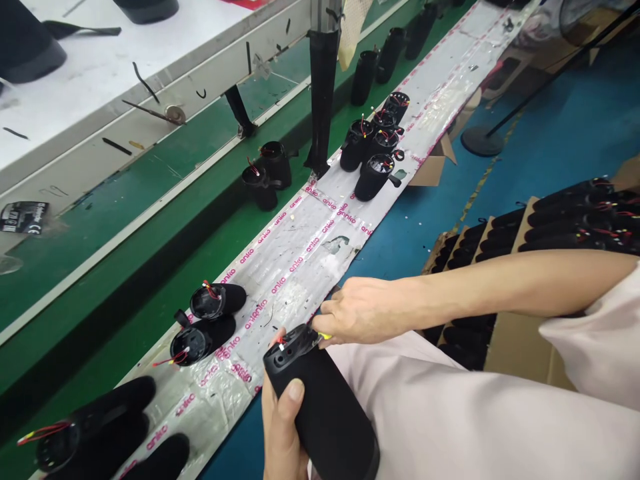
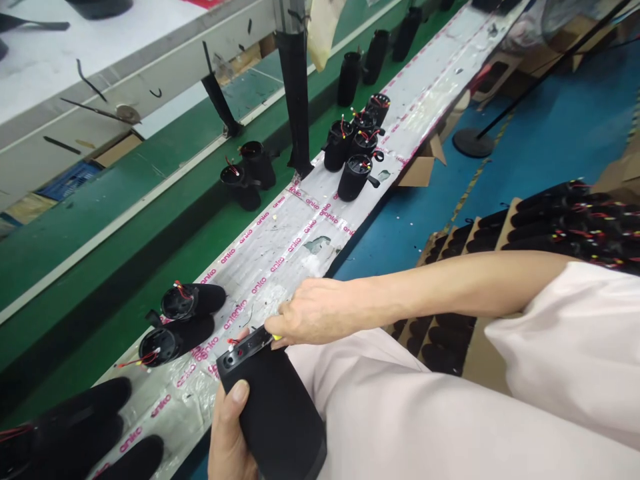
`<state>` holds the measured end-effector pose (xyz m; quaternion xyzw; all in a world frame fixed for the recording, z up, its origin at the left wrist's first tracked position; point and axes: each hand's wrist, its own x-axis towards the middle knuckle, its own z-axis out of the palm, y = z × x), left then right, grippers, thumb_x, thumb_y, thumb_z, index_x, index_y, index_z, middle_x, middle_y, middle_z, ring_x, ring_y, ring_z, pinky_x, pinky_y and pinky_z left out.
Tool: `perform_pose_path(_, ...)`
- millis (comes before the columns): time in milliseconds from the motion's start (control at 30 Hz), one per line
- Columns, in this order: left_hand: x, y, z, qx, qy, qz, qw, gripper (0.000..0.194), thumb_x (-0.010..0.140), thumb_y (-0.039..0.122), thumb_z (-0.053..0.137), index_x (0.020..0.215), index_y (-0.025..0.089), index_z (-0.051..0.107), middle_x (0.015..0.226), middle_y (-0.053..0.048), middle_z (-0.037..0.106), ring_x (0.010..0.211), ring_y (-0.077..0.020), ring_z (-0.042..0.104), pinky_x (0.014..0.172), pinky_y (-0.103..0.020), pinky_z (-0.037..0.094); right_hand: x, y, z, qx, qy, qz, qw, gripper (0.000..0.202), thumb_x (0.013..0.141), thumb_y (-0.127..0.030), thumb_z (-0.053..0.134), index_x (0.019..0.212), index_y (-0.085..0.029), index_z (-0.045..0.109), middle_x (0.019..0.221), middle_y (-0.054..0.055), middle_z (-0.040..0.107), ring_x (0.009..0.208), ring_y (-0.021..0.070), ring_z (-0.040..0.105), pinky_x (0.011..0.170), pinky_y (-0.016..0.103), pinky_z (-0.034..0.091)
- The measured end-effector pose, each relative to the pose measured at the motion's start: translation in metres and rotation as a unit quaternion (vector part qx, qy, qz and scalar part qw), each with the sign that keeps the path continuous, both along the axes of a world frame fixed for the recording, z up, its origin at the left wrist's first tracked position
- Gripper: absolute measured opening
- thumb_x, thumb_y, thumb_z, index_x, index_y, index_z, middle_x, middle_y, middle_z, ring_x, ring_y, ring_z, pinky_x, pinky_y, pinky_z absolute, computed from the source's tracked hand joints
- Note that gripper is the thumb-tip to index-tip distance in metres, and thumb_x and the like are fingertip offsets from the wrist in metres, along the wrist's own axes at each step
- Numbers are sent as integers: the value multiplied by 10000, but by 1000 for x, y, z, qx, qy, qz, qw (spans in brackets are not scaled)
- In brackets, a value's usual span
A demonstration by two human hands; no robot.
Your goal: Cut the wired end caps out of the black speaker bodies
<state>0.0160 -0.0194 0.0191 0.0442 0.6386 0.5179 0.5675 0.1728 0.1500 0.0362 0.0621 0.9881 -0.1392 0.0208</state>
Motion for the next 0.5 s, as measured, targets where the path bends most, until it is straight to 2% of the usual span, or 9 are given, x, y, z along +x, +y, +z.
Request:
perform_pose_path(133, -2, 0, 0, -10, 49, -23, 998, 1068, 590, 611, 815, 1529, 285, 424, 1331, -96, 707, 1222, -364, 669, 991, -418, 559, -1, 0, -5, -9, 6, 12, 1000, 333, 1119, -435, 405, 997, -175, 575, 685, -1, 626, 514, 142, 517, 476, 325, 148)
perform_pose_path(233, -3, 0, -6, 14, 4, -19, 1000, 1123, 558, 658, 818, 1541, 295, 415, 1316, -102, 715, 1210, -397, 671, 948, -459, 594, -1, 1, -17, -85, 27, 2, 996, 308, 1102, -448, 457, 997, -187, 581, 755, 8, 676, 571, 140, 569, 476, 300, 203)
perform_pose_path(333, -2, -1, -10, 22, -49, 1, 999, 1154, 548, 703, 796, 1551, 284, 407, 1265, -117, 739, 1179, -422, 688, 928, -500, 611, 3, 2, -28, -186, 81, -43, 978, 306, 1110, -438, 436, 1079, -167, 576, 826, 29, 707, 636, 140, 611, 518, 272, 321)
perform_pose_path(400, -1, 0, -10, 15, -56, 18, 998, 1102, 587, 684, 777, 1544, 274, 416, 1257, -120, 743, 1167, -416, 697, 938, -500, 607, 7, 4, -28, -221, 96, -90, 966, 350, 1121, -449, 387, 1129, -149, 567, 805, 30, 703, 621, 145, 606, 552, 273, 365)
perform_pose_path(500, -1, 2, -6, 10, -44, 26, 999, 1047, 605, 635, 794, 1521, 276, 436, 1306, -112, 724, 1199, -398, 683, 976, -478, 590, 11, 5, -13, -199, 57, -122, 971, 365, 1118, -474, 380, 1113, -162, 570, 804, 24, 705, 591, 154, 593, 538, 292, 324)
